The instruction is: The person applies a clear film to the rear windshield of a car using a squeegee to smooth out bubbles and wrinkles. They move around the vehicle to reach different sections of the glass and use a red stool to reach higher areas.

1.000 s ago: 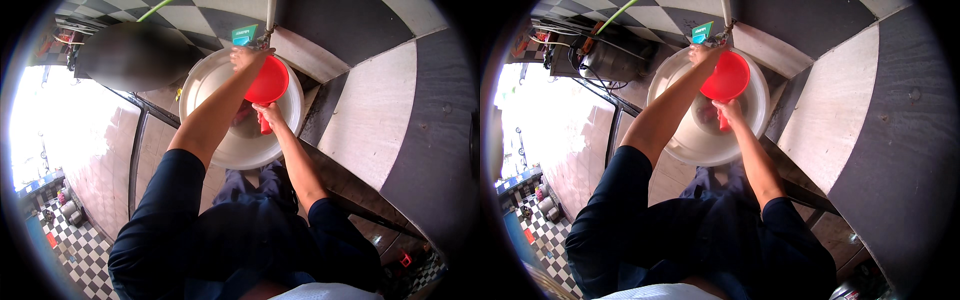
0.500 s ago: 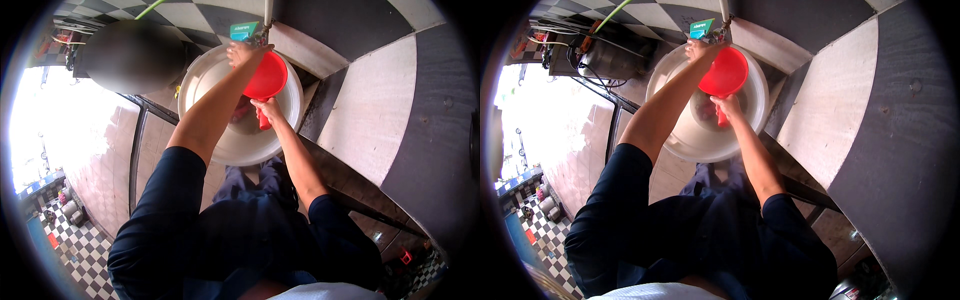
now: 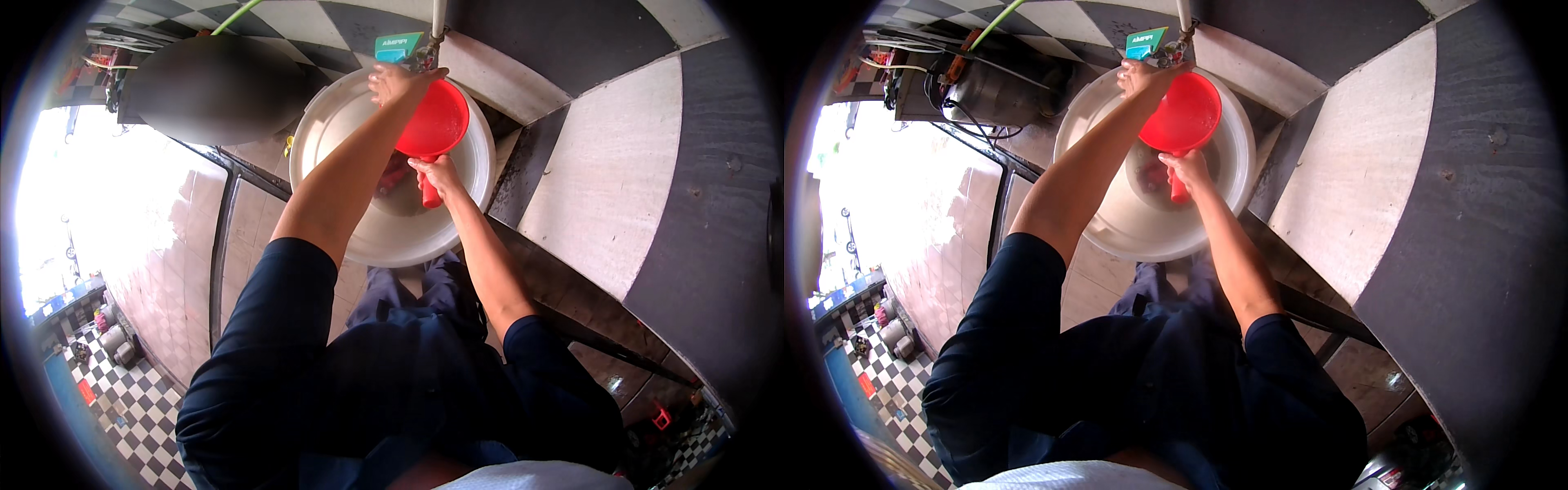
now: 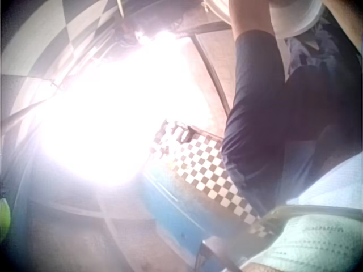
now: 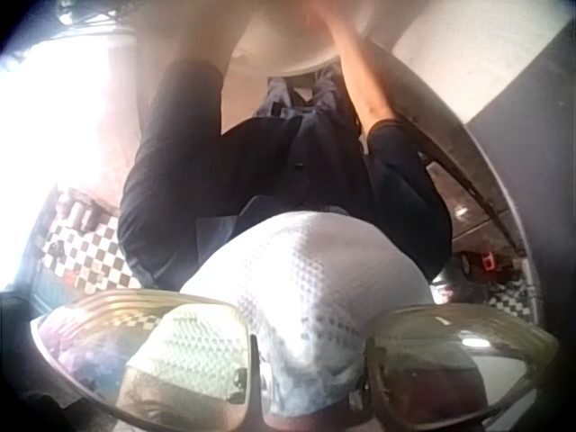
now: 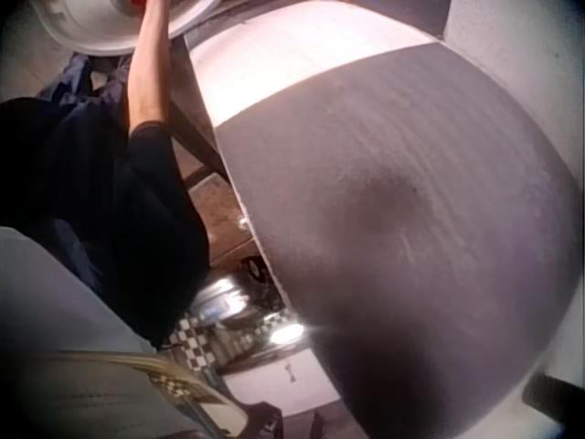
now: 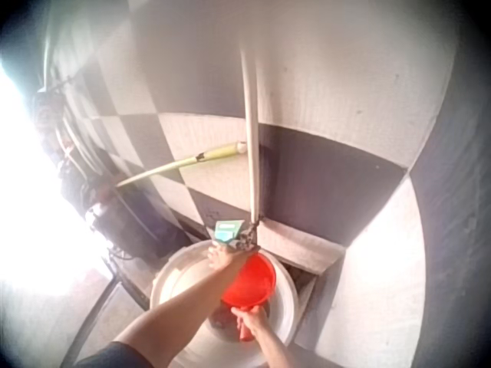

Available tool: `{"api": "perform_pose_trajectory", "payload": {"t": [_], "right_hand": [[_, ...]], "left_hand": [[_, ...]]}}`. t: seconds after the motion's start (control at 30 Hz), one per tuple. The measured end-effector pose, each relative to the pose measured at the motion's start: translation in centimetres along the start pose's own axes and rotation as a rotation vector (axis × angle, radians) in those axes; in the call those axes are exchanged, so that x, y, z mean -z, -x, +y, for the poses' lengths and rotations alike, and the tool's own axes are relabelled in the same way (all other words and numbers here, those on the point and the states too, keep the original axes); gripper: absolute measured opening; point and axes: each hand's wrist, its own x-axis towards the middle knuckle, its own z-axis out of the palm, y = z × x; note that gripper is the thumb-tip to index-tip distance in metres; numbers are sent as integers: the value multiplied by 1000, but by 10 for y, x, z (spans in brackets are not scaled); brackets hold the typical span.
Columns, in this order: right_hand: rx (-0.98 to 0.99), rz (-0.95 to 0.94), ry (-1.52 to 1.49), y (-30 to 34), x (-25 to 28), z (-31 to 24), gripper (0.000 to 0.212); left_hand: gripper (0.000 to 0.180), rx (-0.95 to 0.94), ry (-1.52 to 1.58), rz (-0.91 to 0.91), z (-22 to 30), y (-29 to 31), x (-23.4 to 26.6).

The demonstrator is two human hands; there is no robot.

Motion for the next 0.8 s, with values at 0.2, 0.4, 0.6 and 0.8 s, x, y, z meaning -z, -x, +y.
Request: {"api": "perform_pose_trajectory", "payload": {"t": [0.2, 0.4, 0.6, 0.8], "right_hand": [[0, 4, 0, -1, -1, 1, 11], [13, -2, 6, -2, -1, -2, 14], [12, 1, 25, -1, -1, -2, 14], [20, 20, 12, 0, -4, -4, 14]], "left_hand": [[123, 22, -15, 25, -3, -4, -5], [132, 23, -15, -40, -5, -7, -5], [131, 14, -8, -41, -5, -5, 0], [131, 19, -28, 5, -6, -5, -5]]}}
